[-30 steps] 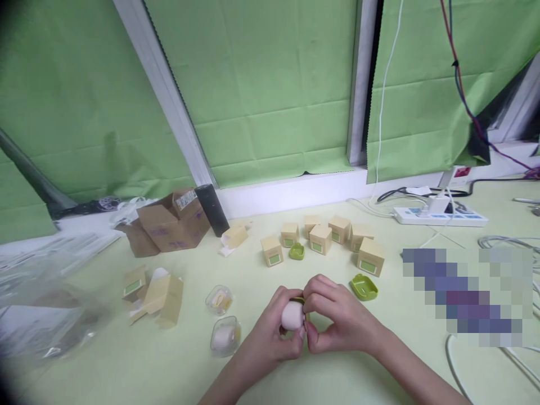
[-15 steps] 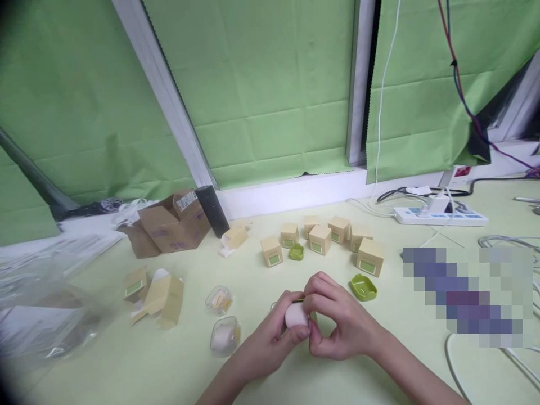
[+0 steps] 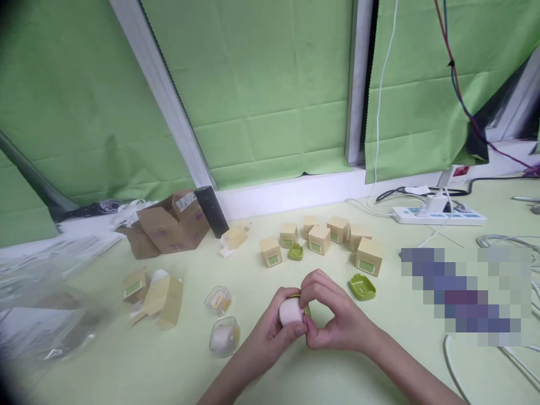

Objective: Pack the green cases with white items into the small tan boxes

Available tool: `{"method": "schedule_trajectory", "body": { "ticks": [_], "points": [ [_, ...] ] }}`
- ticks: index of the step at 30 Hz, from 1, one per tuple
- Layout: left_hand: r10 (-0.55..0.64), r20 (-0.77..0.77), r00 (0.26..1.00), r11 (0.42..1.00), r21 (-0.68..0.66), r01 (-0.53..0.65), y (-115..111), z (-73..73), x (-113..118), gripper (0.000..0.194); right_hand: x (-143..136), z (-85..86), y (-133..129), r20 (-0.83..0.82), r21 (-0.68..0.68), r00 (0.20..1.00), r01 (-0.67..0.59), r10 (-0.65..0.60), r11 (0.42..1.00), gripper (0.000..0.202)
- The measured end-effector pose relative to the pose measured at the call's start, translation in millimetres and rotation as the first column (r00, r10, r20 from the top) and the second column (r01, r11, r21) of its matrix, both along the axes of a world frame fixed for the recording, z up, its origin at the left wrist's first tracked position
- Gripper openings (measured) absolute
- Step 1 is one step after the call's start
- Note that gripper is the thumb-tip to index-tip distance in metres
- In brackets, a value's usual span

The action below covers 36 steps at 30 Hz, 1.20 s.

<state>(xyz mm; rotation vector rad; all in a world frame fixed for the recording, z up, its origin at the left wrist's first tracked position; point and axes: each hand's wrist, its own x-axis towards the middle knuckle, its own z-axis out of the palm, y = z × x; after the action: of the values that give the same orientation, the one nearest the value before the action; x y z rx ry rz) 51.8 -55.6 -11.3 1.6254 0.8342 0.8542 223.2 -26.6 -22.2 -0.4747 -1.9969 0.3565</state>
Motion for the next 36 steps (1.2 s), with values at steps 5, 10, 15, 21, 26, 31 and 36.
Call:
{"method": "schedule_trajectory", "body": {
  "ticks": [5, 10, 15, 21, 26, 31, 36],
  "points": [
    [0.036, -0.021, 0.999, 0.999, 0.011, -0.035, -3, 5.2, -2, 0.039, -2, 4.6, -4, -0.040, -0.126, 0.999, -0.027, 0.022, 0.992, 0.033],
    [0.143, -0.080, 0.986, 0.988, -0.044, -0.147, -3, 9.0, -9, 0.041, -7, 8.5, -6, -0.044, -0.489, 0.997, -0.078, 0.065, 0.869, 0.044],
    [0.197, -0.497, 0.845, 0.977, 0.173, -0.126, 2, 14.9, -21, 0.069, -9, 6.7, 1, -0.259, -0.691, 0.958, -0.096, -0.122, 0.716, 0.034],
    [0.071, -0.626, 0.776, 0.989, 0.144, 0.026, 6, 5.4, -24, 0.049, 1, 9.6, 10, -0.093, -0.731, 0.972, 0.080, -0.215, 0.677, 0.042],
    [0.008, -0.506, 0.863, 0.998, -0.049, -0.038, 4, -12.0, -9, 0.061, 5, 11.0, 8, 0.121, -0.618, 0.991, 0.023, 0.066, 0.786, 0.043],
    [0.156, -0.413, 0.897, 0.981, -0.043, -0.190, -1, -27.5, 11, 0.083, 15, 16.0, 12, 0.250, -0.574, 0.968, 0.178, -0.036, 0.800, 0.044],
    [0.096, -0.323, 0.942, 0.995, 0.000, -0.101, 5, -31.4, 30, 0.084, 36, 35.6, 14, 0.401, -0.508, 0.906, 0.343, -0.135, 0.790, 0.035]
  ]
}}
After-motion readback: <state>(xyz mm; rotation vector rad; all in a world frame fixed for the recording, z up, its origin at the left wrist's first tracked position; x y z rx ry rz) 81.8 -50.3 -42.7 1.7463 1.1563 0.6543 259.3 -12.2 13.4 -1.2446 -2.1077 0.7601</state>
